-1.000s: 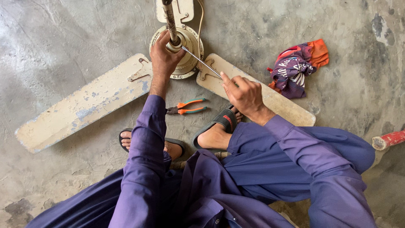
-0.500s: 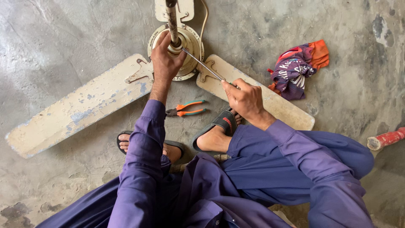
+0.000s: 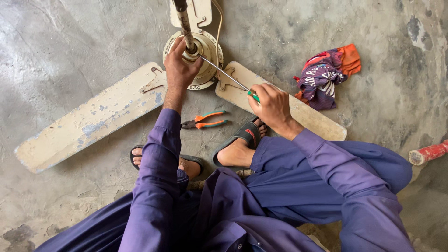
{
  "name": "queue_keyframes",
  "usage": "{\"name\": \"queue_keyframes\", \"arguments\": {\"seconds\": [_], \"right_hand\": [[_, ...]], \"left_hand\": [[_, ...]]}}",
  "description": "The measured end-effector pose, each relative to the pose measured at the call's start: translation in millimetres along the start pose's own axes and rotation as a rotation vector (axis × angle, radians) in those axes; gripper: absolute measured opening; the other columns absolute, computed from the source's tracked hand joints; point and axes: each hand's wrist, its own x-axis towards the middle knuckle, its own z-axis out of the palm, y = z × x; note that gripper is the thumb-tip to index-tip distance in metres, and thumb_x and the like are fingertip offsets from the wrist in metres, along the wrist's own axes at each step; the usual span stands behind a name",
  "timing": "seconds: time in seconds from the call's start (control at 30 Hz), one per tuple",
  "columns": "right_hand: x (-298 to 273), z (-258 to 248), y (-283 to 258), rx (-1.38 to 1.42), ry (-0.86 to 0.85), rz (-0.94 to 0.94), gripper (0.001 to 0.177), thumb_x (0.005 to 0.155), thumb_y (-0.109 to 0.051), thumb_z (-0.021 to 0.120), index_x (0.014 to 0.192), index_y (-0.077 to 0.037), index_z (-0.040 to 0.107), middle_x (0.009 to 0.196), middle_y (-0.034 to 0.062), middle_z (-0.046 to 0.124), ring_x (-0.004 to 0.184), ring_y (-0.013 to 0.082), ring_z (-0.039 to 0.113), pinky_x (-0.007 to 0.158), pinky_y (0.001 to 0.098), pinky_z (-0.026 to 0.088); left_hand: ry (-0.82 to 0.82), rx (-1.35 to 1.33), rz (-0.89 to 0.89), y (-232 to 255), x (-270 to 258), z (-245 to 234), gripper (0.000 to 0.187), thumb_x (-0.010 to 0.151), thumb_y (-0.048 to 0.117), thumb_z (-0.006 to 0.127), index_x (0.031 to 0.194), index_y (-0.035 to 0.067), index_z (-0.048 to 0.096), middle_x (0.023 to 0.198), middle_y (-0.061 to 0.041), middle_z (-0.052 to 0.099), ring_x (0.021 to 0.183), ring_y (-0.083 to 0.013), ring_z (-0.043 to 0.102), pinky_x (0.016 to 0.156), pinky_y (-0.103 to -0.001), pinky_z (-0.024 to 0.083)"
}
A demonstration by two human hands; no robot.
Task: The person cleans the ceiling fan motor housing with a cloth, then uses pliers and a screwdriver to adjust and tighten the fan's internal wiring and components.
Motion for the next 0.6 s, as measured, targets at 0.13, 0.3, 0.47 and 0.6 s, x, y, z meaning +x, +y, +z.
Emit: {"name": "queue_keyframes", "arguments": {"seconds": [0.13, 0.3, 0.47, 0.6], "right_hand": [[-2.0, -2.3, -7.9, -0.108, -0.051, -0.034, 0.026, 0.092, -0.012, 0.08, 0.111, -0.002, 0.065, 0.091, 0.0089, 0.068, 0.074, 0.0248, 0.071, 0.057, 0.0371, 0.055], [-3.6, 1.7, -10.2, -0.114, -0.085, -0.034, 0.029, 0.092, -0.011, 0.078, 0.115, -0.001, 0.064, 0.095, 0.0104, 0.067, 0.076, 0.0254, 0.072, 0.058, 0.0354, 0.056], [-0.7, 3.0, -6.9, 0.118, -0.114, 0.127, 0.029, 0.09, -0.009, 0.08, 0.113, -0.001, 0.064, 0.097, 0.0133, 0.071, 0.077, 0.0296, 0.072, 0.061, 0.0388, 0.056], [-2.4, 3.9, 3.1, 0.245, -0.069, 0.188, 0.028, 0.088, -0.011, 0.082, 0.108, -0.002, 0.066, 0.095, 0.0121, 0.072, 0.08, 0.0292, 0.072, 0.066, 0.0386, 0.056]], "left_hand": [[0.016, 0.027, 0.02, -3.2, -0.3, 1.8, 0.047, 0.082, 0.01, 0.085, 0.125, 0.005, 0.068, 0.127, -0.011, 0.069, 0.111, -0.0273, 0.073, 0.097, -0.041, 0.062], [0.017, -0.003, -0.007, -7.5, -3.3, 5.5, 0.048, 0.082, 0.011, 0.084, 0.127, 0.005, 0.067, 0.128, -0.011, 0.068, 0.111, -0.0261, 0.073, 0.098, -0.039, 0.063], [0.015, 0.006, -0.027, -9.1, -1.6, 9.5, 0.046, 0.085, 0.012, 0.082, 0.127, 0.004, 0.065, 0.129, -0.011, 0.067, 0.11, -0.0254, 0.074, 0.098, -0.038, 0.064], [0.025, 0.001, -0.014, -10.0, -3.8, 11.2, 0.045, 0.086, 0.012, 0.082, 0.127, 0.005, 0.067, 0.128, -0.011, 0.068, 0.11, -0.0256, 0.074, 0.098, -0.039, 0.065]]}}
